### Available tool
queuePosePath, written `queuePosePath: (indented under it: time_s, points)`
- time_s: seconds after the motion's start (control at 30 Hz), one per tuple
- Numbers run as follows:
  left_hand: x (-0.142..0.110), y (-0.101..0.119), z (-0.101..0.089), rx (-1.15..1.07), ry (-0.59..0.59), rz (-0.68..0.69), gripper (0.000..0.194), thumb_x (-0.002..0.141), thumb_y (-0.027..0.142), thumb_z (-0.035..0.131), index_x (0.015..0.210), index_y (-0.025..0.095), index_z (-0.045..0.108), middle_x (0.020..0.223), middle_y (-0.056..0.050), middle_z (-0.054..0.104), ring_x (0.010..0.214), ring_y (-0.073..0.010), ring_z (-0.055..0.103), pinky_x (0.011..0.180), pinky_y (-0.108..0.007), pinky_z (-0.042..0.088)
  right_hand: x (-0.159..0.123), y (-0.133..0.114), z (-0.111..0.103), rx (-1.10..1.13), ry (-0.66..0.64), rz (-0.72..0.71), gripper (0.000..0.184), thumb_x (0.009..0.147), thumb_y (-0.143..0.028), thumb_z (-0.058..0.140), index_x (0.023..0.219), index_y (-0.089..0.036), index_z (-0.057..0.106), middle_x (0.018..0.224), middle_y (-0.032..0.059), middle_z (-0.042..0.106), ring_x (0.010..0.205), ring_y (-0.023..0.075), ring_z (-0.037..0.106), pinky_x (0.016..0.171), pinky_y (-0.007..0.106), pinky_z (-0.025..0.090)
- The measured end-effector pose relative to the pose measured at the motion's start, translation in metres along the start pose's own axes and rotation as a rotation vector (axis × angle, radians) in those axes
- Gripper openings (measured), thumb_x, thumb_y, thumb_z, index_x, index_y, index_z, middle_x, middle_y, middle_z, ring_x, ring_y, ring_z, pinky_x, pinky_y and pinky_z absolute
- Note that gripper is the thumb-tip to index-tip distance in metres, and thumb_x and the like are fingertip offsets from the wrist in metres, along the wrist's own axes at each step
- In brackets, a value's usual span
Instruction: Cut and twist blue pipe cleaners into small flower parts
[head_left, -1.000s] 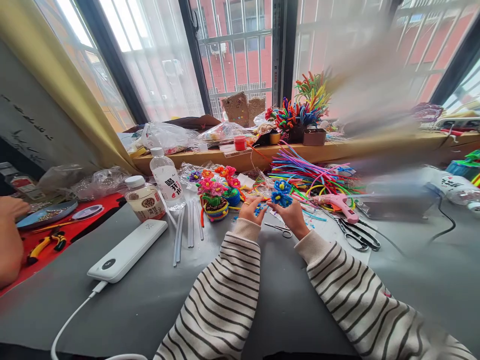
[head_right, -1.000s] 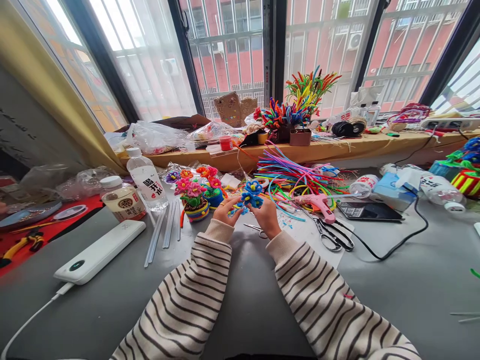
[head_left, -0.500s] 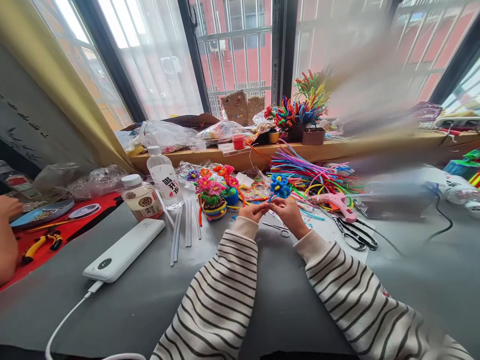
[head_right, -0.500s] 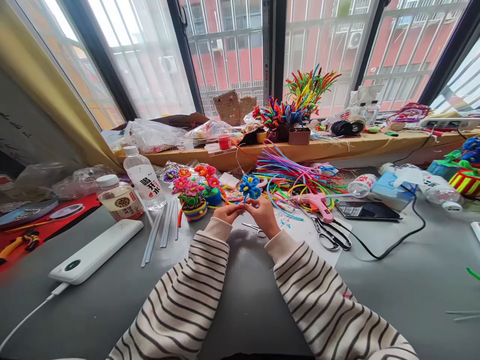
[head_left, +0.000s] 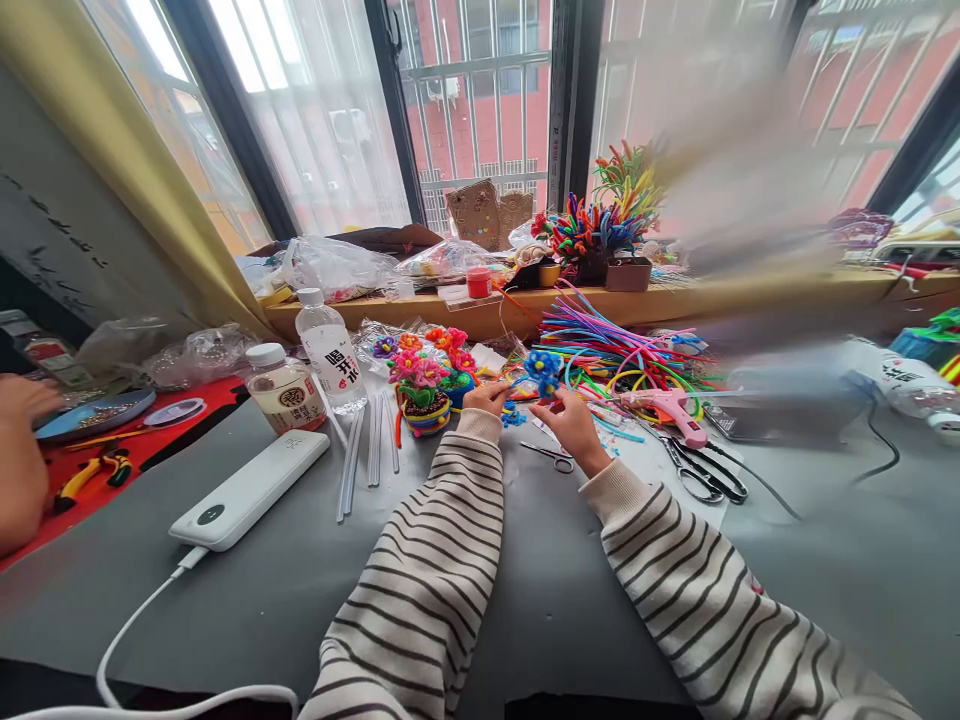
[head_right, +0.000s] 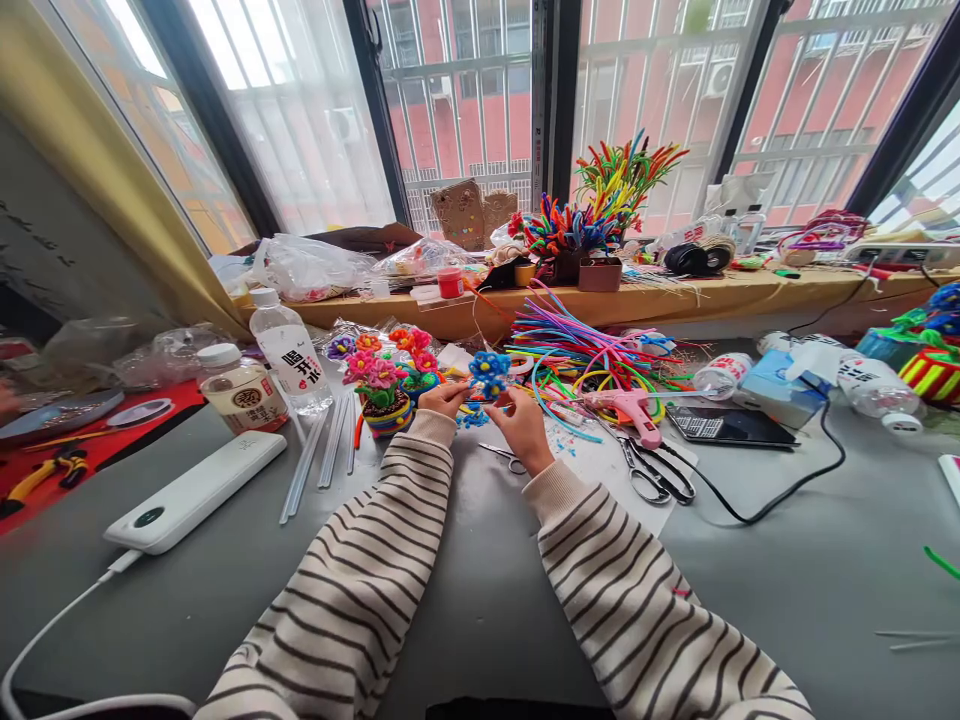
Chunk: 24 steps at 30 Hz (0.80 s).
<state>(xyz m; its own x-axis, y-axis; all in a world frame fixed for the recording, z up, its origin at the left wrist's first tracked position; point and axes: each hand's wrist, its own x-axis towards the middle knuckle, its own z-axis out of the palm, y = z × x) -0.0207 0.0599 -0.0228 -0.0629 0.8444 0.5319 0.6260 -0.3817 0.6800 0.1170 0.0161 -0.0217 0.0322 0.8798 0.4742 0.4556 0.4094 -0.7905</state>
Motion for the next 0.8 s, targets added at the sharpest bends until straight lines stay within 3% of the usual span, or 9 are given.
queuePosePath:
  time_s: [0.1,0.27,0.8]
  points:
    - [0.0,-0.0052,-0.0008,-0.018,0.057,-0.072,0.014,0.062,0.024,0.056,0.071,0.018,0.064,0.077,-0.002,0.064,0.076,-0.0137,0.057,0.074,-0.024,0.043,-0.0001,-0.0001,0.0002,0.034,-0.059,0.023,0.027,0.062,-0.028,0.054,0.084,-0.013,0.056,0.073,0.0045,0.059,0.059,0.0111,0.051,0.056,0.023,0.042]
    - [-0.0041,-0.0066,-0.0038,-0.067,0.068,-0.191,0.012,0.062,0.02,0.055,0.069,0.016,0.064,0.075,-0.002,0.064,0.075,-0.0137,0.057,0.074,-0.023,0.043,-0.0015,0.0,0.0026,0.02,-0.123,0.06,0.02,0.066,-0.027,0.047,0.076,-0.014,0.059,0.074,0.0039,0.06,0.056,0.01,0.051,0.054,0.023,0.041]
    - [-0.0045,-0.0111,-0.0012,-0.123,0.103,-0.195,0.015,0.058,0.024,0.058,0.07,0.018,0.064,0.074,-0.002,0.064,0.074,-0.0145,0.057,0.074,-0.026,0.044,-0.003,-0.003,0.0037,-0.019,-0.193,0.042,0.02,0.066,-0.026,0.046,0.073,-0.016,0.061,0.062,0.0017,0.06,0.047,0.0094,0.05,0.046,0.021,0.039]
